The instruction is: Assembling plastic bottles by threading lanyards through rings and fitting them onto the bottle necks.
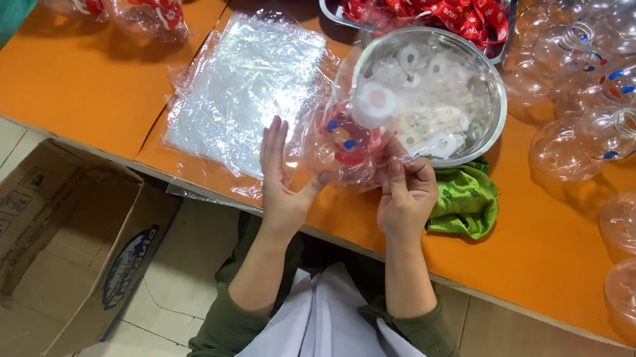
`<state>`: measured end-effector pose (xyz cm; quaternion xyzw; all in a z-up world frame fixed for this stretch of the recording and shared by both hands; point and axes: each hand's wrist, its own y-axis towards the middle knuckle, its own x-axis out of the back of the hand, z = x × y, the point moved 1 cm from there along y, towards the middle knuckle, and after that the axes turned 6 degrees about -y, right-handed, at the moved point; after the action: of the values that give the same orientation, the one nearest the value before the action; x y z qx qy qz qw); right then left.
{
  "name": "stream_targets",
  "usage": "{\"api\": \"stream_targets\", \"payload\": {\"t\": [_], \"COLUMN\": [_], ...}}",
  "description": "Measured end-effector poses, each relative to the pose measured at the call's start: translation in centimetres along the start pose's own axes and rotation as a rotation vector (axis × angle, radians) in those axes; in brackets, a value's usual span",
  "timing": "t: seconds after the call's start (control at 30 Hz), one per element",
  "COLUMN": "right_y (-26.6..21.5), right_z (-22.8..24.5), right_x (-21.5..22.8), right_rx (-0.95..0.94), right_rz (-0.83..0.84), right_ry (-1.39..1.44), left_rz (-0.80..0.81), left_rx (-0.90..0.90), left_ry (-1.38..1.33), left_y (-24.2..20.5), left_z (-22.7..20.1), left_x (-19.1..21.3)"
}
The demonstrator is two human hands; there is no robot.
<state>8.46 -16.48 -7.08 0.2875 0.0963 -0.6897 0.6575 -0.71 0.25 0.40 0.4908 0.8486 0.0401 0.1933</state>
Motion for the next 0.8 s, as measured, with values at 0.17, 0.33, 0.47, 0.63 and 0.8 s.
{"api": "stream_targets", "payload": {"t": [0.17,0.33,0.47,0.63,0.8], "right_y": [-0.4,-1.2,-1.0,-1.2,-0.8], "right_z": [1.6,2.6,-2.0,1.7,6.7], "right_x": [-3.4,-6.7,-3.9,-4.9,-3.2], "right_rx": [0.021,-0.066,-0.133,-0.16,-0.152], "right_rz": [0.093,0.112,0.078,0.167,0.159], "right_ry": [-0.05,0.005,-0.069,-0.135,-0.351], "left_rz": [0.035,0.016,-0.02,-0.052,-0.032], "left_rx": [0.059,0.075,0.177,0.262,0.275], "left_ry": [0.08,0.119,0.107,0.072,0.053], "left_y": [0.0,0.4,0.6,0.6,0.6], "left_z": [-1.5,-1.1,0.1,-0.4,-0.9], "left_x": [0.2,0.9,0.9,0.9,1.5]}}
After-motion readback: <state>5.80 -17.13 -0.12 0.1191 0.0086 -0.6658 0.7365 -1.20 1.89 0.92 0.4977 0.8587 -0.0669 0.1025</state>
